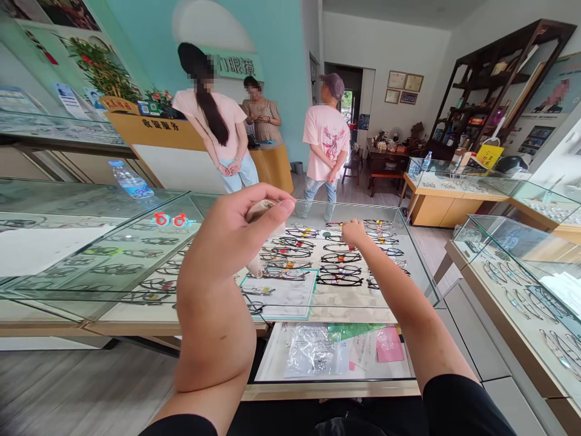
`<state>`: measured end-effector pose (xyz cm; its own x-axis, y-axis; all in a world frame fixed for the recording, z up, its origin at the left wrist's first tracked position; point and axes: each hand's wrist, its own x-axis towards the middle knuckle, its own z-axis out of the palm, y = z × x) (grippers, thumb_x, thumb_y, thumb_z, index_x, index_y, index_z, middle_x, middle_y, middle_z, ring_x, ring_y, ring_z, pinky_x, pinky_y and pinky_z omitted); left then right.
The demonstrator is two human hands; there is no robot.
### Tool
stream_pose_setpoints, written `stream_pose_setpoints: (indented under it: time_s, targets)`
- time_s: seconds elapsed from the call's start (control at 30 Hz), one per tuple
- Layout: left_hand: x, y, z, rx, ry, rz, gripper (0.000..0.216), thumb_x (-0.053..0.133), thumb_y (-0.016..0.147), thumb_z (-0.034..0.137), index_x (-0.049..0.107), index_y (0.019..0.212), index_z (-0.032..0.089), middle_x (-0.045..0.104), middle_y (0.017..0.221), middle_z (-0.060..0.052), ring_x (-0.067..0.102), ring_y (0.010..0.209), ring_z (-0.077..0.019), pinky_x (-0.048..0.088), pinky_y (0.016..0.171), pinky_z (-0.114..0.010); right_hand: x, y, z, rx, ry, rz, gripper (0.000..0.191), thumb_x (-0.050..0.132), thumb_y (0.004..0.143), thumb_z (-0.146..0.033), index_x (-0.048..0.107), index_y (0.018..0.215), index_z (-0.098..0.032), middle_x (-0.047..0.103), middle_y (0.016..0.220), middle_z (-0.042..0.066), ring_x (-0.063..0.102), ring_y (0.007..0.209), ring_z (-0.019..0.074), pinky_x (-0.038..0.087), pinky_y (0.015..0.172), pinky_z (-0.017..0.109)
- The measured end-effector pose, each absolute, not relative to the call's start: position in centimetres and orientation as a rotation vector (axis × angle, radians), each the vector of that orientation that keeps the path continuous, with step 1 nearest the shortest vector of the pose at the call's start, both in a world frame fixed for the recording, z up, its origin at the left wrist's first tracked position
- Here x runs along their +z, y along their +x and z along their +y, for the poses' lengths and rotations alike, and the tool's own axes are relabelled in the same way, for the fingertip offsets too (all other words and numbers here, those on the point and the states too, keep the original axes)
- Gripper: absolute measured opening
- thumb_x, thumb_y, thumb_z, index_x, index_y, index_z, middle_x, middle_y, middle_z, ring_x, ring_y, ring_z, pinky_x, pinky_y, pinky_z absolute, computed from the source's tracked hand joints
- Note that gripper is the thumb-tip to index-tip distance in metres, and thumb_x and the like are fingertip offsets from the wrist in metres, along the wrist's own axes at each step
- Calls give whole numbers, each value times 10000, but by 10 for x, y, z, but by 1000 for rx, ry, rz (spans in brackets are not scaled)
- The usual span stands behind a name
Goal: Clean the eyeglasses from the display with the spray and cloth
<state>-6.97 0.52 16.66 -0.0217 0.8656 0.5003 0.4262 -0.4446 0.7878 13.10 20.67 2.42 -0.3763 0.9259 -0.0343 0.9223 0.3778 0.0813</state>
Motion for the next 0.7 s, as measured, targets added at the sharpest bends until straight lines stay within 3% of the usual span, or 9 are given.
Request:
stream_pose_setpoints:
  time_s: [0.2,0.27,0.33,0.43,0.57,0.7]
  targets:
    - [166,-69,6,1416,1861,1328,290,709,933,522,729,924,233,466,536,62,336,455,-113,277,430,-263,53,139,194,-31,1851,2725,366,711,1061,-394,698,1377,-211,699,1458,124,714,1261,280,626,1073,524]
    - [165,-69,8,1412,1878,1332,297,715,933,529,733,928,233,476,542,59,338,462,-113,274,436,-264,68,142,184,-99,1882,2836,281,595,1106,-282,759,1325,-219,713,1488,127,686,1322,293,578,1138,525]
    - [163,-68,9,1406,1889,1342,307,711,938,539,738,934,233,473,537,59,339,464,-115,272,445,-268,83,146,171,-160,1885,2985,435,422,1122,-175,779,1363,-235,706,1541,104,642,1393,276,523,1195,486]
    - [161,-65,12,1394,1890,1354,310,713,941,541,742,940,233,460,524,63,353,470,-120,297,468,-272,100,153,141,-187,1879,3205,499,372,1121,-194,710,1485,-253,651,1614,78,557,1487,246,447,1264,488]
    - [156,-56,16,1421,1893,1358,305,737,923,530,731,928,226,575,613,40,411,509,-114,354,504,-267,113,161,92,-325,1605,3825,387,490,1104,-264,768,1369,-302,734,1500,57,619,1411,271,464,1228,576]
    - [152,-44,19,1465,1879,1330,312,809,867,518,721,932,225,716,784,2,503,573,-117,441,544,-261,122,165,47,-175,1489,3970,350,527,1106,-253,759,1362,-314,755,1474,46,647,1366,270,503,1187,575]
